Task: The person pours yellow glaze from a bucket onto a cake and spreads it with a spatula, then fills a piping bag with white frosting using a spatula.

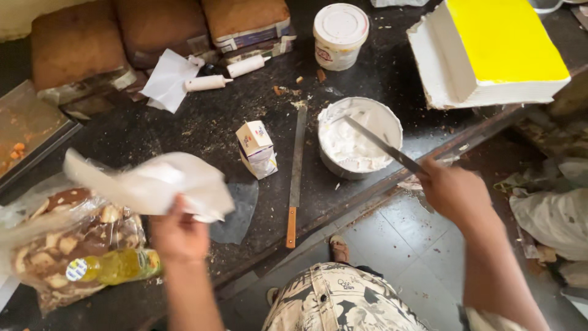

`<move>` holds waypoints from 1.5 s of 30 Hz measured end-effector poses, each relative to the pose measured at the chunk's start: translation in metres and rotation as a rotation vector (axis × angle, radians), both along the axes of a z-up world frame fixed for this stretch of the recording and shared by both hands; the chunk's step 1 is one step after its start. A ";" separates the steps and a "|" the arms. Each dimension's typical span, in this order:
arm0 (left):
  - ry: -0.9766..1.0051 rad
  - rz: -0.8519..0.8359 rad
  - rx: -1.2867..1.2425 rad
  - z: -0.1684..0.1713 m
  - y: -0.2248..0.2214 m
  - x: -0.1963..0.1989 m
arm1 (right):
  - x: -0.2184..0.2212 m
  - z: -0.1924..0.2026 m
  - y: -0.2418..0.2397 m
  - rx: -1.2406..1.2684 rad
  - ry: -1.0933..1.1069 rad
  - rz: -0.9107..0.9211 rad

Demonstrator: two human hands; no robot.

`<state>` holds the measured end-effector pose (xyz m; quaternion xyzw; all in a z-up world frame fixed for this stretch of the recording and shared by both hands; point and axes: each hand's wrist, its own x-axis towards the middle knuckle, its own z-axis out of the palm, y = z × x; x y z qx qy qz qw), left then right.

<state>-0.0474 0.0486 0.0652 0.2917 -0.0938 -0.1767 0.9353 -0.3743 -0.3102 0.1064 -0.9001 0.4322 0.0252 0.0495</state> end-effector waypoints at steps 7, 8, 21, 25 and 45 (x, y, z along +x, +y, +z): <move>0.423 -0.555 -0.128 -0.046 -0.061 -0.121 | 0.087 -0.048 0.053 -0.129 -0.436 0.372; 0.514 -0.616 -0.131 -0.045 -0.068 -0.136 | 0.094 -0.046 0.081 0.159 -0.439 0.430; -0.518 -0.563 0.466 0.016 -0.033 -0.171 | 0.108 -0.118 0.145 0.752 -0.984 0.775; -1.059 0.046 0.927 -0.001 -0.031 -0.153 | 0.106 -0.104 0.153 1.355 -0.686 0.762; -1.279 0.048 1.020 -0.041 -0.040 -0.114 | 0.121 -0.002 0.139 0.937 -0.936 0.493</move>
